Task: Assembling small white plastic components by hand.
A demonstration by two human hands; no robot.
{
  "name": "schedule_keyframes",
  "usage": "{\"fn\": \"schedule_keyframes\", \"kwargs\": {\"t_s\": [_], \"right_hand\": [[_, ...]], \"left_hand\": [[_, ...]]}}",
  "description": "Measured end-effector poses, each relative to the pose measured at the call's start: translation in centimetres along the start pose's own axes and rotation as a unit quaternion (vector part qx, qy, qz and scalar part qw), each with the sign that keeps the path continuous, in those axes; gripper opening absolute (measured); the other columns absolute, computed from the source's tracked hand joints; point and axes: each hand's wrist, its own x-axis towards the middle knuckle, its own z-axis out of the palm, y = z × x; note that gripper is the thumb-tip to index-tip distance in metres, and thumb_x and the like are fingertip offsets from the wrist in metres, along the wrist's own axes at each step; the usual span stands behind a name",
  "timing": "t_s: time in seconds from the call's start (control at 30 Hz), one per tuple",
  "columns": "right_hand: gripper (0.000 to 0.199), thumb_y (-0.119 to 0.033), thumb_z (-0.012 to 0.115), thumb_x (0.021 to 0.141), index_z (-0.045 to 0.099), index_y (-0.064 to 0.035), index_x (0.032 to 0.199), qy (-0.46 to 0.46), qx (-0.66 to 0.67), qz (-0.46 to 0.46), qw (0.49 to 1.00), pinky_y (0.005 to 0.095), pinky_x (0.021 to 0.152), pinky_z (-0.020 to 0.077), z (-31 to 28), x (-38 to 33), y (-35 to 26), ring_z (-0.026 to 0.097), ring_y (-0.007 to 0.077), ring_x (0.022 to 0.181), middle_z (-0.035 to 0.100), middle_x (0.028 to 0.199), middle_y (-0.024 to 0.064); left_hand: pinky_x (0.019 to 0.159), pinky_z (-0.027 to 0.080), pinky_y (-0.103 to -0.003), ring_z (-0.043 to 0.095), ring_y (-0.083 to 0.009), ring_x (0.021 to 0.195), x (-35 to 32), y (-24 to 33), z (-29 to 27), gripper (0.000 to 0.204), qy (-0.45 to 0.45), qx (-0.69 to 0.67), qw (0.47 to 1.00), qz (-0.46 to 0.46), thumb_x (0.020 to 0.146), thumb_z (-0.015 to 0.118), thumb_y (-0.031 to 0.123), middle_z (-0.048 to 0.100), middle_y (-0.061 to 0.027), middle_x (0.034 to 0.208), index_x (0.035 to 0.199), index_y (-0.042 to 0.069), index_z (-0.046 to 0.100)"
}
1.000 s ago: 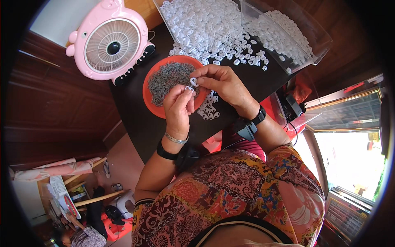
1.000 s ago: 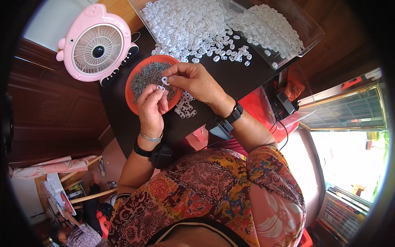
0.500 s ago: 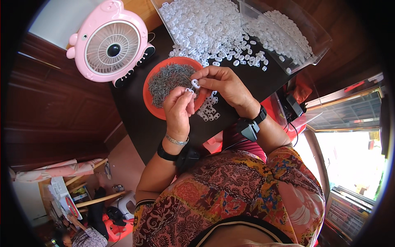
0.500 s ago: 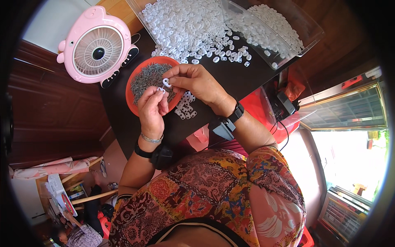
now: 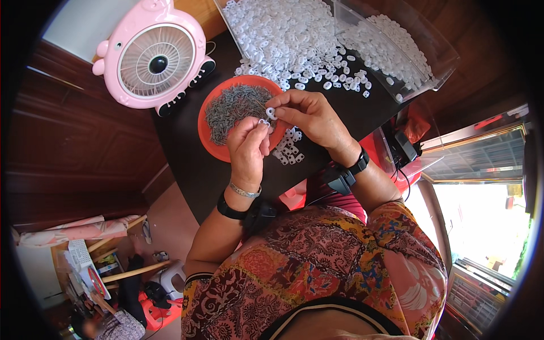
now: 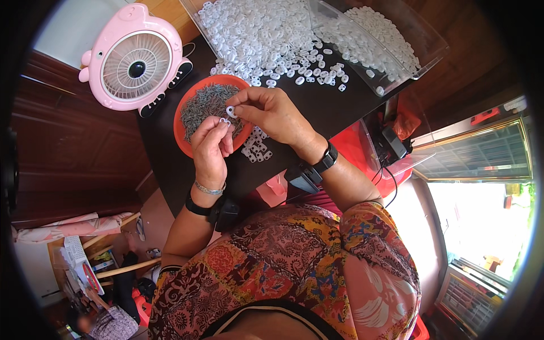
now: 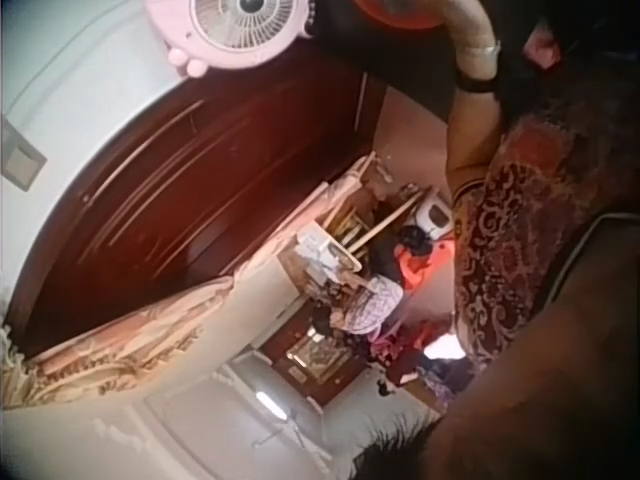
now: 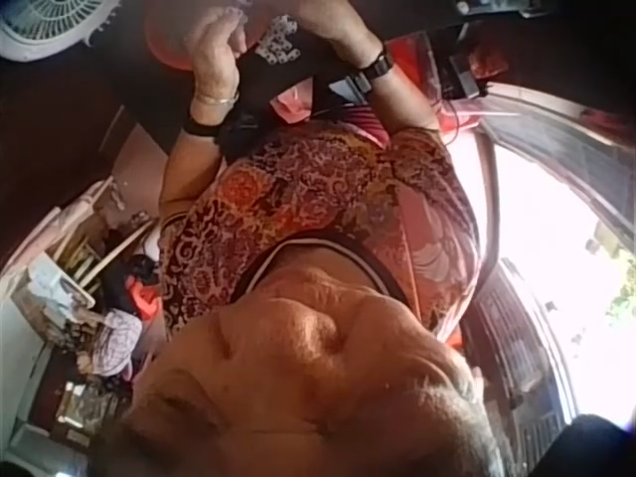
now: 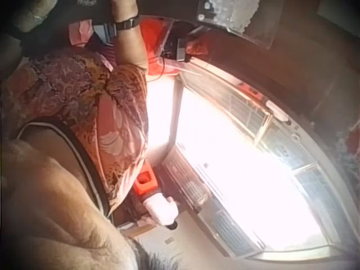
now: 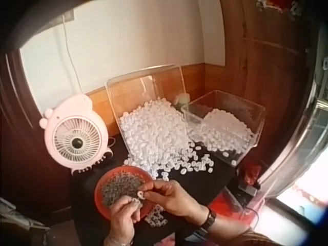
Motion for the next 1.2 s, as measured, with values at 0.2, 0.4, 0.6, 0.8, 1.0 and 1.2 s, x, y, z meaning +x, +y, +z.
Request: {"fn": "schedule_keyframes", "kwargs": {"t_s": [0.2, 0.4, 0.6, 0.8, 1.0, 1.2], "right_hand": [[0.015, -0.005, 0.060, 0.088, 0.066, 0.0011, 0.100, -0.021, 0.044, 0.036, 0.998, 0.0201, 0.066, 0.0471, -0.21, 0.02, -0.36, 0.057, 0.0050, 0.072, 0.064, 0.083, 0.0005], [0.014, -0.007, 0.059, 0.089, 0.066, -0.0005, 0.099, -0.042, 0.068, 0.076, 0.994, 0.0178, 0.063, 0.0451, -0.44, 0.02, -0.27, 0.055, 0.0037, 0.068, 0.064, 0.083, -0.0002], [0.017, -0.004, 0.058, 0.089, 0.064, 0.0008, 0.104, -0.023, 0.019, 0.033, 0.999, 0.0186, 0.071, 0.0467, -0.13, -0.29, -0.08, 0.058, 0.0051, 0.079, 0.065, 0.089, 0.0020], [0.018, -0.003, 0.059, 0.089, 0.063, 0.0025, 0.106, -0.016, -0.044, -0.008, 0.999, 0.0199, 0.075, 0.0478, -0.02, -0.57, -0.27, 0.059, 0.0059, 0.084, 0.065, 0.092, 0.0025], [0.015, -0.005, 0.060, 0.088, 0.065, 0.0017, 0.100, -0.011, -0.039, -0.018, 0.999, 0.0217, 0.073, 0.0484, 0.05, -0.56, 0.12, 0.059, 0.0057, 0.081, 0.066, 0.089, 0.0021], [0.016, -0.003, 0.059, 0.088, 0.065, 0.0026, 0.101, -0.023, -0.037, 0.009, 0.999, 0.0225, 0.072, 0.0489, 0.22, -0.57, -0.14, 0.060, 0.0065, 0.080, 0.067, 0.086, 0.0032]], "left_hand": [[0.042, 0.029, -0.018, 0.040, -0.0051, 0.046, -0.13, 0.03, 0.12, 0.018, 0.008, -0.001, 1.000, -0.006, 0.088, 0.050, 0.014, 0.048, 0.0011, 0.057, 0.076, 0.002, 0.057], [0.045, 0.030, -0.019, 0.040, -0.0045, 0.048, -0.20, 0.06, 0.06, 0.014, 0.007, -0.019, 1.000, -0.017, 0.086, 0.053, 0.009, 0.050, -0.0001, 0.061, 0.076, 0.000, 0.057], [0.044, 0.030, -0.019, 0.040, -0.0047, 0.047, -0.12, 0.05, -0.09, 0.014, 0.015, -0.016, 0.999, -0.025, 0.086, 0.053, 0.009, 0.051, -0.0004, 0.061, 0.075, 0.000, 0.057], [0.043, 0.031, -0.019, 0.041, -0.0043, 0.047, -0.08, -0.02, -0.16, 0.014, 0.017, -0.016, 0.999, -0.030, 0.085, 0.054, 0.009, 0.051, -0.0005, 0.061, 0.074, 0.000, 0.056], [0.044, 0.031, -0.019, 0.041, -0.0042, 0.049, -0.13, -0.02, 0.06, 0.014, 0.006, -0.006, 0.999, -0.039, 0.086, 0.054, 0.010, 0.052, -0.0002, 0.063, 0.074, 0.001, 0.056], [0.045, 0.031, -0.019, 0.042, -0.0042, 0.050, -0.27, 0.03, 0.31, 0.015, 0.016, 0.002, 0.999, -0.035, 0.087, 0.053, 0.011, 0.051, 0.0002, 0.064, 0.076, 0.001, 0.057]]}}
